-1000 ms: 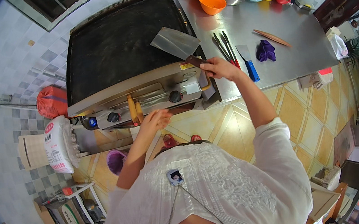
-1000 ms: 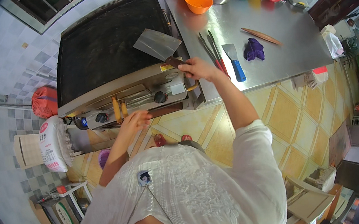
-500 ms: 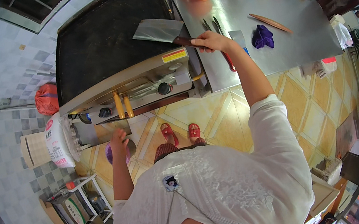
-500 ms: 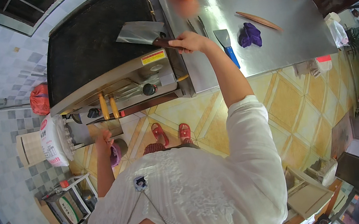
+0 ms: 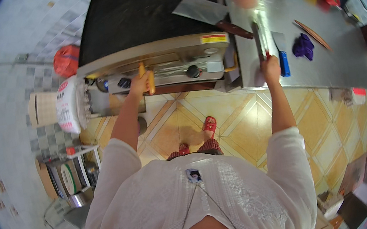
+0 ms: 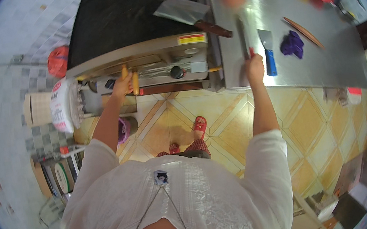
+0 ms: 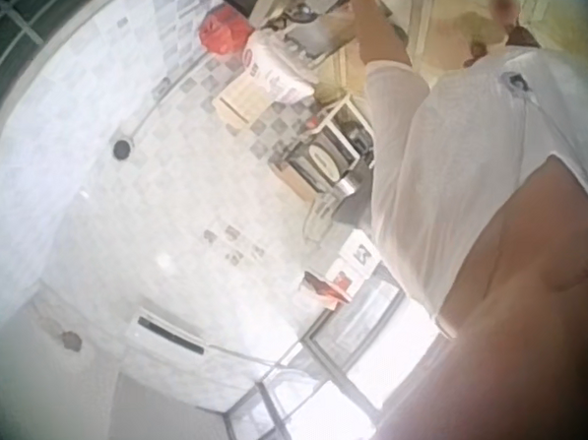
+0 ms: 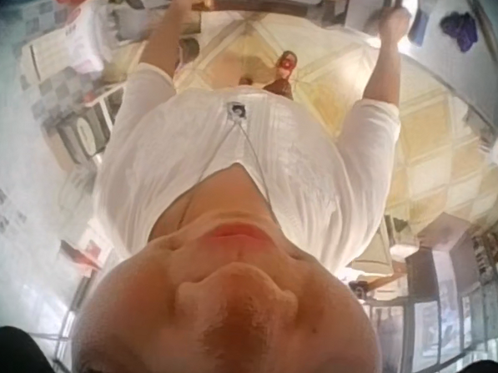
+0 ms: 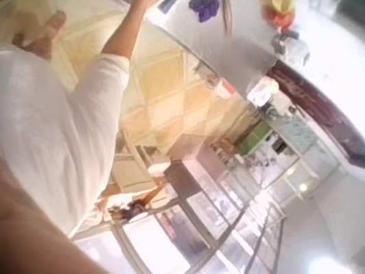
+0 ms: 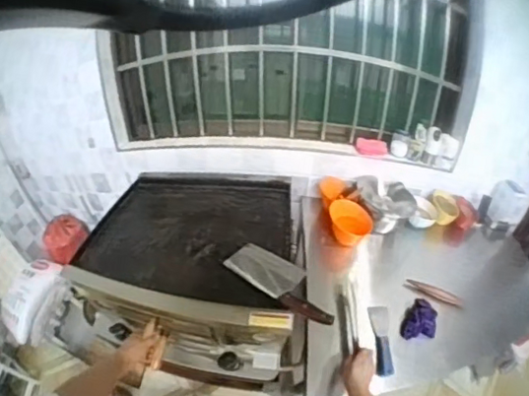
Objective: The person flips and removes cooked pancakes from a grill using tongs, then scrapes the griddle surface with a metal spatula. They repeat the process of flipping and removing pancakes while periodically cleaning the cooking surface.
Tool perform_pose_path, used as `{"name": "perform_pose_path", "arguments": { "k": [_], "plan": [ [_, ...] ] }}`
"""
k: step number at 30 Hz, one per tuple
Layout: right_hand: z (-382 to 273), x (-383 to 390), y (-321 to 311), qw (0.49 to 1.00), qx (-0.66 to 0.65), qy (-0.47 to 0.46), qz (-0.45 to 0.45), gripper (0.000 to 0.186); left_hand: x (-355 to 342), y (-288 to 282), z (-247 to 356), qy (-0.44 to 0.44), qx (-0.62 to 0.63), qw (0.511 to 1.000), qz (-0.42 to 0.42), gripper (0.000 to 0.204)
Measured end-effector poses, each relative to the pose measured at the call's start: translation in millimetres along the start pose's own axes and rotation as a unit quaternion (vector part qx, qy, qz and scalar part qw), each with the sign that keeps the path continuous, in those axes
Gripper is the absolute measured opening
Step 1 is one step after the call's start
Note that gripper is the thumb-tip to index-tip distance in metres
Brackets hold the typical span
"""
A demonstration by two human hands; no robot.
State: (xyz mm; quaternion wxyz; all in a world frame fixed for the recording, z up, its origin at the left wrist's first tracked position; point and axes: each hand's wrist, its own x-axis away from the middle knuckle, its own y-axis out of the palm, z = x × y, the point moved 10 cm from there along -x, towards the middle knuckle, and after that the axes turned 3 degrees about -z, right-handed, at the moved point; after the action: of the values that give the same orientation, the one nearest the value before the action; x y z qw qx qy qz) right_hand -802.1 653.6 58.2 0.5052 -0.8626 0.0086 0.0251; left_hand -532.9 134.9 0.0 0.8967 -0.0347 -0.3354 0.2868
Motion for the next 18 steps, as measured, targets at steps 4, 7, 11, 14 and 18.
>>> {"name": "perform_pose_path", "arguments": {
  "k": [4, 7, 11, 14, 18],
  "plan": [
    [-3.8, 97.1, -52.0, 0.989, -0.128, -0.035, 0.066, 0.019, 15.8, 7.4, -3.2, 0.028, 0.059, 0.998, -0.018, 0.032],
    [9.5, 192.8, -56.4, 0.980, -0.199, 0.004, -0.020, 0.016, 42.8, 7.4, -26.2, 0.017, 0.058, 0.998, -0.030, 0.031],
    [-59.1, 314.7, -44.9, 0.879, -0.382, 0.126, -0.256, 0.017, 126.5, 7.6, -82.5, 0.039, 0.097, 0.993, -0.053, 0.032],
    [-117.3, 361.3, -39.5, 0.845, -0.393, 0.064, -0.356, 0.024, 168.9, 2.3, -122.2, 0.072, 0.021, 0.994, -0.083, 0.029],
    [-168.5, 410.4, -38.7, 0.800, -0.335, 0.095, -0.489, 0.029, 233.1, -7.5, -177.1, 0.067, 0.023, 0.992, -0.106, 0.028]
  ]
}}
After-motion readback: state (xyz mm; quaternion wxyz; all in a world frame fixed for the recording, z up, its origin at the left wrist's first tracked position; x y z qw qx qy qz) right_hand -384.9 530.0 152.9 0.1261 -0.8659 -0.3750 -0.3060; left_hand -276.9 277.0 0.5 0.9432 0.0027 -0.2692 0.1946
